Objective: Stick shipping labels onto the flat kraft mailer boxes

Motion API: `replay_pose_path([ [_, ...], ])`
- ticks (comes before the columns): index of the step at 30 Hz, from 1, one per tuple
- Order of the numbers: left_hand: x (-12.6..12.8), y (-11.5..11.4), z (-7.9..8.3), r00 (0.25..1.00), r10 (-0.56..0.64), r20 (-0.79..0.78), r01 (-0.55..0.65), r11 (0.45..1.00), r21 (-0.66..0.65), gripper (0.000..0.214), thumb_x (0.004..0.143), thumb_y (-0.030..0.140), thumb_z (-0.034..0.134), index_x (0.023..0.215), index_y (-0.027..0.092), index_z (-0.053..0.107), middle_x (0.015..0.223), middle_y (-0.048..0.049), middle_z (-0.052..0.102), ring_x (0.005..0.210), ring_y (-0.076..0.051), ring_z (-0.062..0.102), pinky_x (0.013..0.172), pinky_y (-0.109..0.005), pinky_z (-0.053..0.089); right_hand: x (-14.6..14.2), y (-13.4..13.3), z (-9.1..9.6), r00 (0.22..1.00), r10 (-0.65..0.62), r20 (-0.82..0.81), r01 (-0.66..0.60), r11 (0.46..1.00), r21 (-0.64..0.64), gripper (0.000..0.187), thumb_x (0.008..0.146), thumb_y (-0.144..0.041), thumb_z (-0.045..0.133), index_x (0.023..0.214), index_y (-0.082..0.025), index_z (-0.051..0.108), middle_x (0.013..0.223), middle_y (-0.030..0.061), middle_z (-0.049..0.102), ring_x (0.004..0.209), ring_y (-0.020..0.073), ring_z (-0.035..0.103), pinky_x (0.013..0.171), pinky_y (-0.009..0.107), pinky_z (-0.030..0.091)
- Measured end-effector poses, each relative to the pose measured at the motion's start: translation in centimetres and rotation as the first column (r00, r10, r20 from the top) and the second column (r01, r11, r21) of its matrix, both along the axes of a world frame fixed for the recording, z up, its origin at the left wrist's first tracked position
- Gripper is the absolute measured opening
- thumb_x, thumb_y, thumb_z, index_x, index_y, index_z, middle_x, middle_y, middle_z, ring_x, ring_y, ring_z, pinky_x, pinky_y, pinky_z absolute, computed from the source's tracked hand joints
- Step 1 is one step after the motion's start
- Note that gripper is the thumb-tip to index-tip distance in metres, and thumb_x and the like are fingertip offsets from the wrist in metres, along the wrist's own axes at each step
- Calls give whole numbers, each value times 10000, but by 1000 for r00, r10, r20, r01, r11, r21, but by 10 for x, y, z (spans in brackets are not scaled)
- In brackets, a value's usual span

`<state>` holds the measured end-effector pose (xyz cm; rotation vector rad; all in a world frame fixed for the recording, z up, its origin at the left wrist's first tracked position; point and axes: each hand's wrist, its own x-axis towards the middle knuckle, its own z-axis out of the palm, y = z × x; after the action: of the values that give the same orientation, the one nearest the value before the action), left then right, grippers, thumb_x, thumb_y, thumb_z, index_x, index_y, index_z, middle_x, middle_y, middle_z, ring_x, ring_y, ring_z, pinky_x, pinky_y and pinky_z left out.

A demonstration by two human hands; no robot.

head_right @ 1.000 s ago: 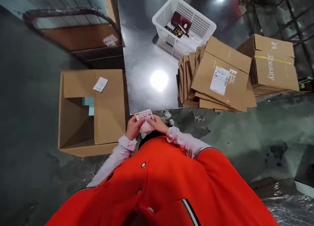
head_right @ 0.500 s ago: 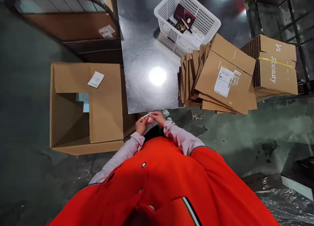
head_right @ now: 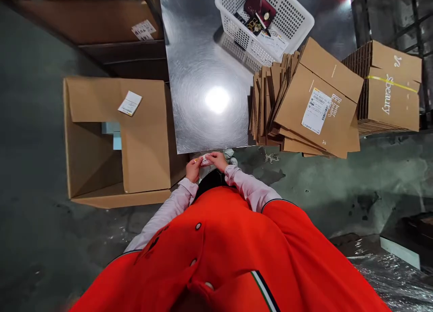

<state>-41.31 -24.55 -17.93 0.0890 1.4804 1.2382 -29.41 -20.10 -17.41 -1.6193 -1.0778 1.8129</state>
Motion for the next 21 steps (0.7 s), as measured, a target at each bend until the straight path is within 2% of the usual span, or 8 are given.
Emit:
replay_pose_path([
  [4, 5, 1, -3, 997, 33, -76, -35, 999, -34, 391, 528, 442, 830, 655, 105, 677, 614, -29, 647, 583, -120, 547, 603, -257, 437, -6, -3, -2, 997, -44, 69, 44, 999, 13, 367, 720, -484, 632, 549, -165, 567, 546, -30, 498, 575, 95, 428, 592, 231, 385],
  [9, 4, 2, -10, 987, 45, -156, -58, 995, -79, 412, 556, 482, 805, 640, 112, 644, 613, -30, 624, 599, -129, 542, 607, -267, 427, -9, -2, -3, 997, -51, 57, 53, 998, -33, 337, 685, -487, 680, 682, -153, 637, 632, -17, 594, 625, 105, 501, 612, 221, 415],
  [15, 4, 13, -15, 973, -28, -230, -5, 990, -140, 371, 643, 479, 752, 676, 129, 635, 645, -45, 633, 636, -152, 576, 642, -289, 472, -25, 7, -17, 991, -90, 100, 99, 992, -82, 409, 730, -547, 640, 655, -145, 625, 644, 14, 624, 627, 124, 552, 639, 254, 448],
  [18, -5, 11, -4, 948, -118, -294, 66, 982, -179, 309, 686, 418, 728, 705, 123, 638, 681, -60, 644, 707, -181, 603, 699, -313, 493, -18, 6, -14, 992, -85, 96, 92, 993, -77, 387, 783, -527, 633, 780, -142, 667, 754, 31, 680, 723, 135, 601, 724, 266, 483],
  [21, -24, -1, 22, 881, -202, -427, 125, 971, -203, 280, 680, 339, 729, 813, 117, 623, 833, -84, 662, 915, -243, 613, 855, -377, 476, 29, 7, 5, 982, -124, 142, 131, 991, -40, 338, 862, -464, 617, 918, -133, 661, 849, 32, 688, 787, 132, 624, 785, 294, 508],
])
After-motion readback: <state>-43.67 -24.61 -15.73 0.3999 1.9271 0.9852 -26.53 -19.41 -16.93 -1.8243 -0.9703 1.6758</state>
